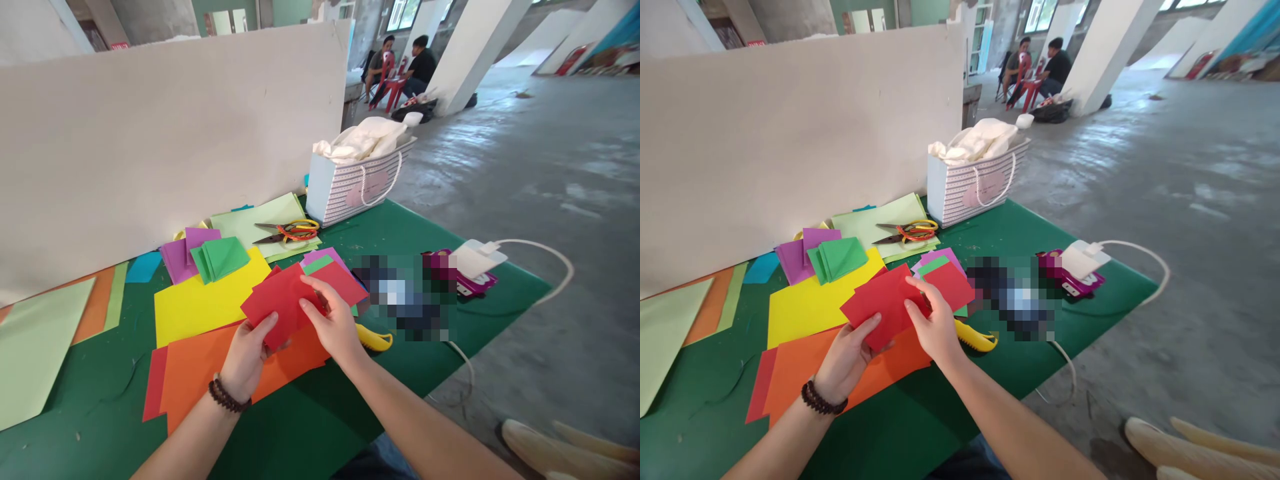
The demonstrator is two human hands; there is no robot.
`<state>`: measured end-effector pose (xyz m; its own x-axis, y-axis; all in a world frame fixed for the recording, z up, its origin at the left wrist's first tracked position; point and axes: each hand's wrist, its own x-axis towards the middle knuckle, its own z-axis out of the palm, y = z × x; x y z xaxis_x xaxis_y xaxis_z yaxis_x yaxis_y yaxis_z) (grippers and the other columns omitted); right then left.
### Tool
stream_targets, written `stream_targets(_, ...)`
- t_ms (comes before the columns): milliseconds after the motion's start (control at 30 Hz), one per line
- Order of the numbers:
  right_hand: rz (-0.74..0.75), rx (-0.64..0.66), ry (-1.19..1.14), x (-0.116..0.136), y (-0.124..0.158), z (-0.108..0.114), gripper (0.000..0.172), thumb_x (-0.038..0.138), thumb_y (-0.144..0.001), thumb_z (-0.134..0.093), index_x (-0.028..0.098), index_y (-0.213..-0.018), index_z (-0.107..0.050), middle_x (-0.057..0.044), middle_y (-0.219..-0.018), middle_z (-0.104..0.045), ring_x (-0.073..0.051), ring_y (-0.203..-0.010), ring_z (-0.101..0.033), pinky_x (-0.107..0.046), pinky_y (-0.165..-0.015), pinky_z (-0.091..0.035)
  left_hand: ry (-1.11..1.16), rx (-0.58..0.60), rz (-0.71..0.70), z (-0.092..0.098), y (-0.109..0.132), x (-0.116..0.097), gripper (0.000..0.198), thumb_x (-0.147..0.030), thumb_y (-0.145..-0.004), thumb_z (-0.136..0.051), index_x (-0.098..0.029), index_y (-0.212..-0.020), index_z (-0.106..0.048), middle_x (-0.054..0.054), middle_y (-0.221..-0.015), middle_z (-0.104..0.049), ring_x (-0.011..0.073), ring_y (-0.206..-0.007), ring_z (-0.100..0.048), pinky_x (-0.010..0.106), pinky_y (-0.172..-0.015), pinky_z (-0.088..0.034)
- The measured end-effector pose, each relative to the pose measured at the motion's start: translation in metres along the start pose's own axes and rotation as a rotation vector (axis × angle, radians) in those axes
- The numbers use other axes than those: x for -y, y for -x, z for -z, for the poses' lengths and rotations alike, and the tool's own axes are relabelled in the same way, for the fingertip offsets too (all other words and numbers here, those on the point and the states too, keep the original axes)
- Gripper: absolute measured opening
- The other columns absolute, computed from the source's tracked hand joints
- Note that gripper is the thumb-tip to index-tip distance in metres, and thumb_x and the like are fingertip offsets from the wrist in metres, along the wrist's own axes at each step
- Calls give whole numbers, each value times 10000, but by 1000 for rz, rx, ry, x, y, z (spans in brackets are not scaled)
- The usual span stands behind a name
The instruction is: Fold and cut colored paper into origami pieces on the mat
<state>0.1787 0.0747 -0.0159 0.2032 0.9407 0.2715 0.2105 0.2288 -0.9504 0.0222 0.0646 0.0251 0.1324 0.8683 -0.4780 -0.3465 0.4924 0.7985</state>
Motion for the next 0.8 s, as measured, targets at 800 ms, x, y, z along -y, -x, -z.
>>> stream_targets(800, -22, 29, -2, 6, 2, 2, 291, 392, -878, -559, 241, -1101, -670, -81, -1152, -681, -254, -1034, -652, -368, -779, -583, -45, 5, -45, 8, -1, -14, 254, -296, -790, -710, -165, -1003, -672, 85, -1098, -694, 228, -1007, -656, 338, -797, -591)
